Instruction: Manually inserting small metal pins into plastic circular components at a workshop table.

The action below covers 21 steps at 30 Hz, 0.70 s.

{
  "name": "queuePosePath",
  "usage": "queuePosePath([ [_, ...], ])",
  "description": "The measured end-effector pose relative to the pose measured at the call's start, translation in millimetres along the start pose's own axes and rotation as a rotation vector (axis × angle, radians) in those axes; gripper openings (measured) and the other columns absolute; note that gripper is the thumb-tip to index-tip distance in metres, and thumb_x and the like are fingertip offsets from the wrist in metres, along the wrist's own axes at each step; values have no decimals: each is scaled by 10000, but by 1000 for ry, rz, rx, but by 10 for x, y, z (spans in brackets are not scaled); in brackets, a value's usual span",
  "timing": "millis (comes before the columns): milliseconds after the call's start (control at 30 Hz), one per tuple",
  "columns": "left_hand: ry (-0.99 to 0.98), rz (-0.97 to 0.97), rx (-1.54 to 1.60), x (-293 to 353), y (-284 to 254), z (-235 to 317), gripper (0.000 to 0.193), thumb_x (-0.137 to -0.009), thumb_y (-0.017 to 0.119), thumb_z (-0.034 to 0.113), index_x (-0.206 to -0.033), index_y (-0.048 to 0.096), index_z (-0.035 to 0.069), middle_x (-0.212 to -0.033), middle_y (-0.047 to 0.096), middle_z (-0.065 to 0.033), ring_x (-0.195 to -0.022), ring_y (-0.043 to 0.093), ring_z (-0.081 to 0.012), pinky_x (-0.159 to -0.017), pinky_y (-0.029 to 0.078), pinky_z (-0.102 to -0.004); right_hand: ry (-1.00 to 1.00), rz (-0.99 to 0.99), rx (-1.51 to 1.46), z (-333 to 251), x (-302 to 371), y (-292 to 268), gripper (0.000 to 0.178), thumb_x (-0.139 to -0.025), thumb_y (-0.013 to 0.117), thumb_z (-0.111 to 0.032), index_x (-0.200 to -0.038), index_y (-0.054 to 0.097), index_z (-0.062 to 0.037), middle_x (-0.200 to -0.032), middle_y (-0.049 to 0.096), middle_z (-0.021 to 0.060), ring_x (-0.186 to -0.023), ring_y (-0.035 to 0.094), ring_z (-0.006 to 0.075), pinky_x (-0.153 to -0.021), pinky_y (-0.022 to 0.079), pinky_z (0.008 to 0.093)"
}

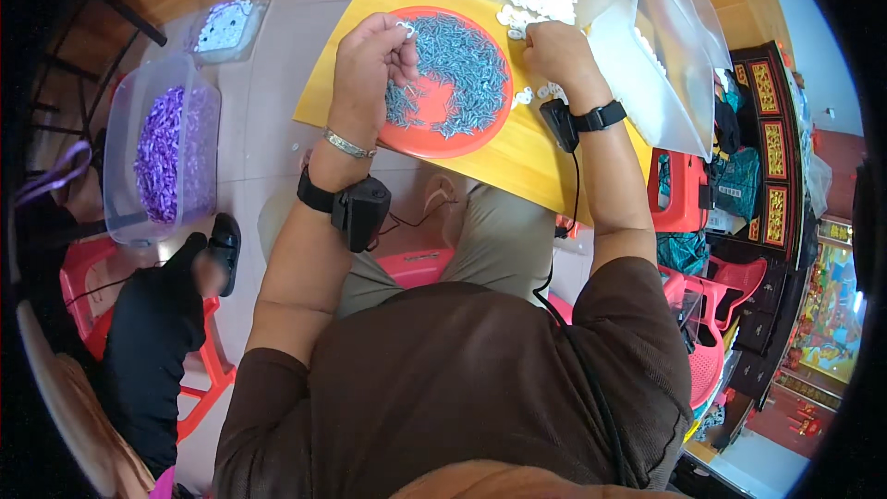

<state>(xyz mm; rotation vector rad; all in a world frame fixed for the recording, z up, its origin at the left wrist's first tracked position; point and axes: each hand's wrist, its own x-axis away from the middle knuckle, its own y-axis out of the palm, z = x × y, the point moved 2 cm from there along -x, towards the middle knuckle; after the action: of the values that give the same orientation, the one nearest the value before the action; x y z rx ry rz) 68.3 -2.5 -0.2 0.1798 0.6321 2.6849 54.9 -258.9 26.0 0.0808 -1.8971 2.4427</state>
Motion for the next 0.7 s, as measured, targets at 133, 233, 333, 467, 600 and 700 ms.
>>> queuePosePath([
  [133,10,-1,9,6,-4,4,151,-886,457,158,-809,531,51,-673,552,-22,-562,525,-99,-515,395,-199,80,55,-257,23,73,-13,140,-716,581,-140,-763,648,-26,-747,640,166,-709,625,298,-644,492,375],
  [233,110,61,-37,10,-9,31,142,-879,464,133,-816,545,36,-699,568,-29,-602,534,-105,-567,410,-208,148,140,-592,104,160,64,109,-734,612,-109,-799,635,-25,-717,639,100,-658,606,190,-610,476,304],
  [333,259,170,-78,4,-34,58,134,-870,467,99,-826,558,12,-770,599,-52,-695,550,-115,-670,432,-226,143,228,-1067,15,252,78,123,-781,627,-84,-873,635,-3,-763,633,39,-672,574,106,-622,465,243],
  [467,299,222,-29,-25,-17,-2,138,-830,524,98,-824,596,-19,-812,610,-47,-772,528,-102,-745,419,-230,152,307,-1476,-272,392,-67,146,-851,563,-46,-961,621,30,-777,614,6,-661,541,67,-623,455,210],
  [600,234,210,2,-44,6,-53,152,-828,525,99,-837,605,-30,-815,606,-42,-771,526,-101,-748,415,-227,100,222,-1656,-436,402,-25,158,-857,558,-28,-987,626,30,-771,613,17,-687,554,72,-648,467,213],
  [700,229,204,32,-70,-21,-77,145,-823,528,99,-812,597,-29,-823,608,-41,-780,526,-100,-754,412,-225,127,196,-1652,-530,359,56,153,-854,569,-32,-985,628,19,-793,621,20,-701,555,68,-660,463,208],
])
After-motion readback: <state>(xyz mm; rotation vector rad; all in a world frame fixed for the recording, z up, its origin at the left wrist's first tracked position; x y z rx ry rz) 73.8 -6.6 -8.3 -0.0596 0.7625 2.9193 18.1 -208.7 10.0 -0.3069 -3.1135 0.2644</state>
